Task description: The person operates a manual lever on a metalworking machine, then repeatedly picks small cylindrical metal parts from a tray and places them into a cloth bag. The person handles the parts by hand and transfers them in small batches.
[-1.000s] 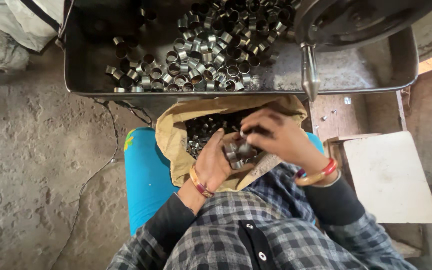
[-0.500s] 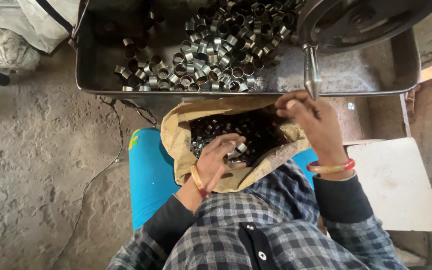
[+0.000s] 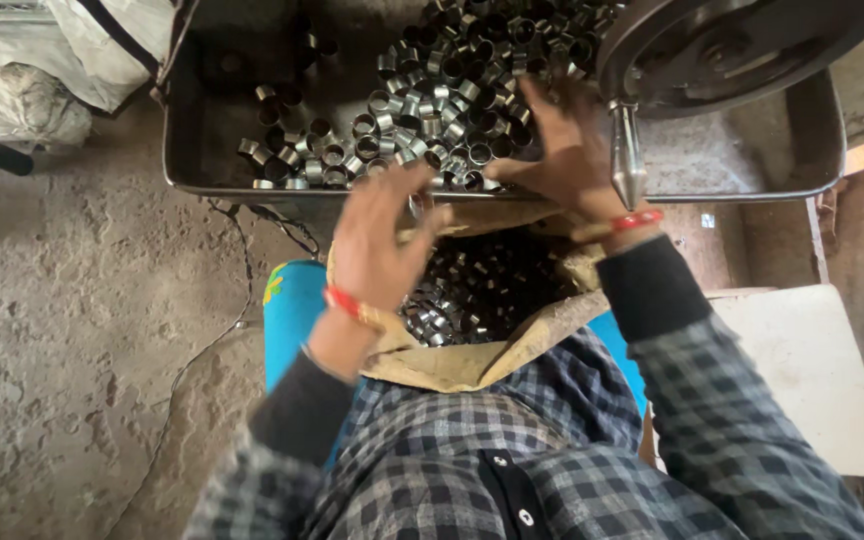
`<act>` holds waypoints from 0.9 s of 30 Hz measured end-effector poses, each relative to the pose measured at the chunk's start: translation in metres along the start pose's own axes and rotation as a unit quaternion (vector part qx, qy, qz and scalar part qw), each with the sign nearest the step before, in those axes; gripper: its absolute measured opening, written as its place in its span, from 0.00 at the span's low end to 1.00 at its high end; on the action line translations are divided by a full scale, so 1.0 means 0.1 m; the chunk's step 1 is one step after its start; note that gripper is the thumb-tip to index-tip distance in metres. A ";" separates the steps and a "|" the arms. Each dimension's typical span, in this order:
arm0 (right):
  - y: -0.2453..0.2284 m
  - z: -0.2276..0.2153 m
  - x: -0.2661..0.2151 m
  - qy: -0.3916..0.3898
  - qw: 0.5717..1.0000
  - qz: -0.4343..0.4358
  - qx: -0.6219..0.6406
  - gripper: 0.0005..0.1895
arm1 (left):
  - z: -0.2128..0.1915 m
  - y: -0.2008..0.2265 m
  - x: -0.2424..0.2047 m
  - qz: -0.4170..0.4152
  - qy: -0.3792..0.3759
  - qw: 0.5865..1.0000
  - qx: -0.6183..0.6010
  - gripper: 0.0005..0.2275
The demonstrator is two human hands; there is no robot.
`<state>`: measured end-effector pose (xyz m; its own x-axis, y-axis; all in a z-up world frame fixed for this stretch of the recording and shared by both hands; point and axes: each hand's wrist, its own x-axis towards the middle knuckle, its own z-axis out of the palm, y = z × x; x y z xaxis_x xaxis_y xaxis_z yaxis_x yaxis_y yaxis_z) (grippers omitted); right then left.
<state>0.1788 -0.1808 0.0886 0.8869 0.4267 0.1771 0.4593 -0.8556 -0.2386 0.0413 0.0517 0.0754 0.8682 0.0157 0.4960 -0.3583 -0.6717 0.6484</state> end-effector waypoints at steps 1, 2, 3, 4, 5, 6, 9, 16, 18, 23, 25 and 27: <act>-0.09 0.05 0.13 -0.090 0.995 0.044 0.012 0.61 | 0.00 -0.11 0.21 0.014 0.001 1.000 0.027 0.17; -0.19 0.09 0.24 -0.180 0.979 0.087 0.024 0.63 | 0.02 -0.23 0.43 0.027 0.001 0.998 0.054 0.16; -0.28 0.10 0.30 -0.268 0.954 0.130 0.035 0.65 | 0.07 -0.35 0.68 0.019 -0.010 0.995 0.101 0.17; -0.35 0.09 0.33 -0.269 0.955 0.122 0.021 0.60 | 0.13 -0.46 0.91 0.012 -0.022 0.989 0.146 0.18; -0.40 0.09 0.34 -0.270 0.956 0.115 0.007 0.55 | 0.17 -0.57 1.08 -0.055 -0.062 0.987 0.135 0.19; -0.44 0.08 0.33 -0.271 0.957 0.108 -0.008 0.50 | 0.24 -0.65 1.24 -0.121 -0.102 0.980 0.120 0.20; -0.42 0.08 0.28 -0.253 0.961 0.111 0.003 0.45 | 0.44 -0.85 1.59 -0.177 -0.154 0.964 0.124 0.21; 0.05 0.41 0.17 -0.172 0.968 0.184 0.017 0.31 | 0.82 -1.25 1.84 -0.159 -0.284 0.925 0.197 0.22; 0.25 0.44 0.05 -0.058 0.985 0.150 0.057 0.28 | 0.85 -1.36 1.81 -0.147 -0.296 0.920 0.212 0.27; 0.64 0.41 -0.14 0.103 0.812 0.208 0.535 0.21 | 0.70 -1.51 1.80 -0.227 -0.186 0.952 0.085 0.31; 0.71 0.30 -0.18 0.115 0.629 0.251 0.726 0.20 | 0.59 -1.45 1.80 -0.309 -0.103 0.937 -0.126 0.28; 0.73 0.16 -0.23 0.131 0.350 0.219 0.901 0.19 | 0.44 -1.34 1.75 -0.419 -0.017 0.791 -0.446 0.29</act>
<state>0.1933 -0.2486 0.0517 0.9653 0.1266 -0.2282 -0.2233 0.8535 -0.4709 0.2559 0.1123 0.0499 0.9323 0.1489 -0.3297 0.2612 0.3537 0.8982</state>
